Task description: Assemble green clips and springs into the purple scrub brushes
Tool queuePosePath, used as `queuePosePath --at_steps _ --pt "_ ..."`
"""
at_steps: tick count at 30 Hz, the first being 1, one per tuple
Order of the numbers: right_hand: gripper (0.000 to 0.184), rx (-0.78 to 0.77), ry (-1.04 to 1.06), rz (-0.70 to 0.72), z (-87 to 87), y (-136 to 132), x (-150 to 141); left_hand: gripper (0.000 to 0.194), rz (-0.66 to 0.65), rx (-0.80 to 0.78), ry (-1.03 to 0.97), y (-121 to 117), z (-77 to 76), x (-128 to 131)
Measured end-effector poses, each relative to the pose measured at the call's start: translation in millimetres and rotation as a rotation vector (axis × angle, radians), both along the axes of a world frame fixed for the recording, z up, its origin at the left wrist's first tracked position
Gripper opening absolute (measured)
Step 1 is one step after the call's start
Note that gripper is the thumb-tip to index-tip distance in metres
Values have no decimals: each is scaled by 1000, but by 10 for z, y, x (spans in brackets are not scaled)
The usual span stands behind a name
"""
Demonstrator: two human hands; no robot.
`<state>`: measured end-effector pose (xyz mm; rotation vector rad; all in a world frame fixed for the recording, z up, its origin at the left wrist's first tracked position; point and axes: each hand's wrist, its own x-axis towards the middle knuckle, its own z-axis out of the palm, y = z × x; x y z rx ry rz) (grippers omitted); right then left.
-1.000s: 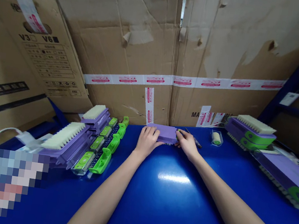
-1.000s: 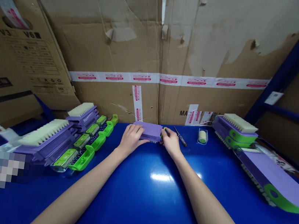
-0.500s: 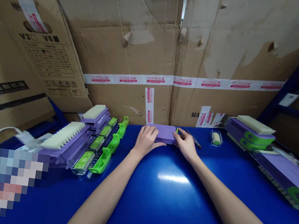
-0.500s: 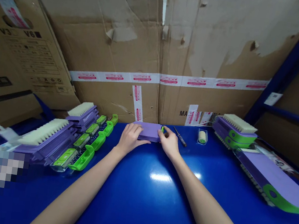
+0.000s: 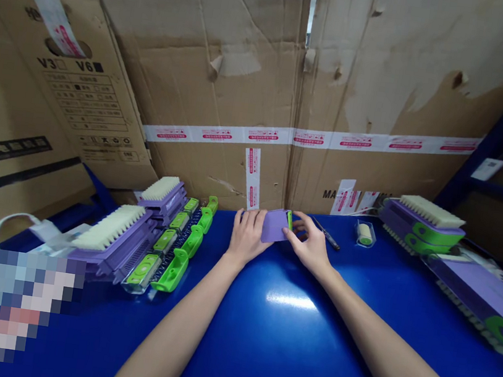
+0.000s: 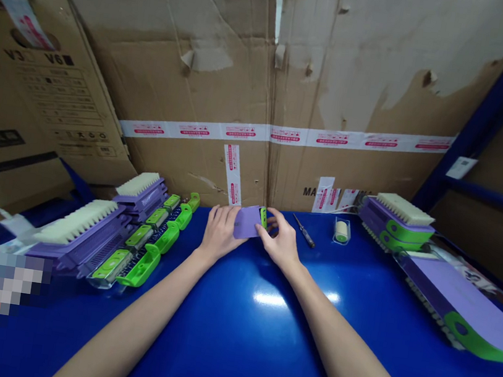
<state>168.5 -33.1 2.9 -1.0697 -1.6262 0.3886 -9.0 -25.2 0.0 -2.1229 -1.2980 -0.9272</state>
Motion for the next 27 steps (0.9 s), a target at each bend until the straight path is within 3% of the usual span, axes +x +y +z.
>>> queuePosePath --at_steps 3,6,11,15,20,24,27 --pt "31 53 -14 32 2 -17 -28 60 31 39 -18 12 -6 -5" --pt "25 90 -33 52 -2 -32 -46 59 29 81 -23 20 -9 -10" --pt "37 80 -12 56 -22 -33 -85 63 20 127 -88 31 -16 -5" --pt "39 212 -16 10 -13 -39 -94 69 -44 107 -162 48 -40 -6" --pt "39 445 -174 -42 63 -36 8 77 -177 70 -212 44 -56 -4" --pt "42 532 -303 5 96 -12 94 79 -204 82 -214 33 -33 -3" --pt "44 541 -408 51 97 3 111 70 -192 56 -207 46 -39 -17"
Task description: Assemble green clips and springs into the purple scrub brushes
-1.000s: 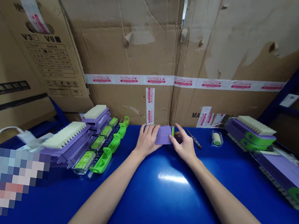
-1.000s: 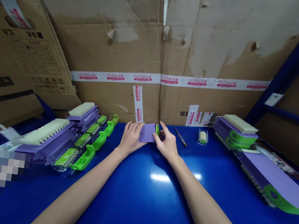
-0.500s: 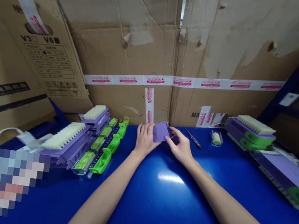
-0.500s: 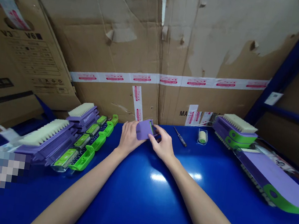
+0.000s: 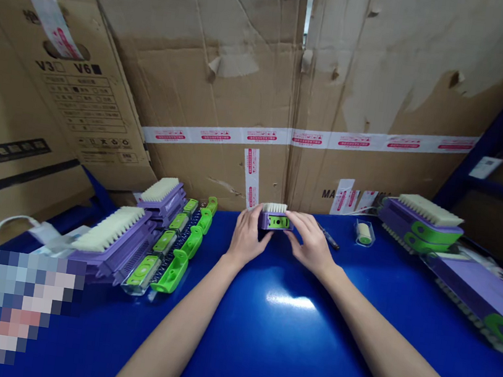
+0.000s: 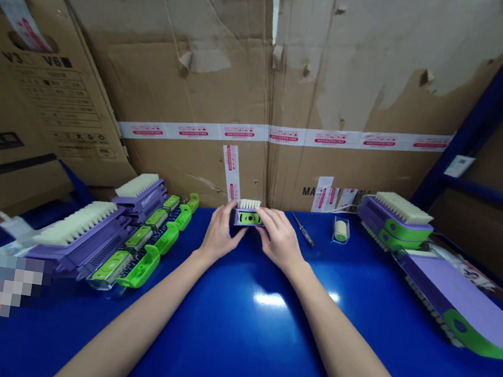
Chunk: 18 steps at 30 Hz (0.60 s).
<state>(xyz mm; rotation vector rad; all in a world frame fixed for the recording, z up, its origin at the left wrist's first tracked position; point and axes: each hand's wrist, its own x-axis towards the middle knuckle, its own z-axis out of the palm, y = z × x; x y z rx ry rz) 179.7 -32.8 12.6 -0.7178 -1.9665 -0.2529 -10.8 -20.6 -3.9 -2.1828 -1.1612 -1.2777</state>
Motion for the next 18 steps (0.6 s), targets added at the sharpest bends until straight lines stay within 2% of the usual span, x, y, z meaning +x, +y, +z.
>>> queuePosePath --at_steps 5,8,10,15,18 --pt "47 -33 -76 -51 -1 16 13 55 55 -59 26 26 -37 -22" --pt "47 -52 -74 -159 -4 45 63 53 98 -32 31 25 -38 -18" --pt "45 -75 -61 -309 -16 86 118 50 131 -6 19 21 -34 -15" --pt "43 -192 39 -804 -88 243 365 45 190 25 -6 22 -41 -18" --pt "45 -241 83 -1018 -139 321 568 44 206 25 -13 25 -52 -20"
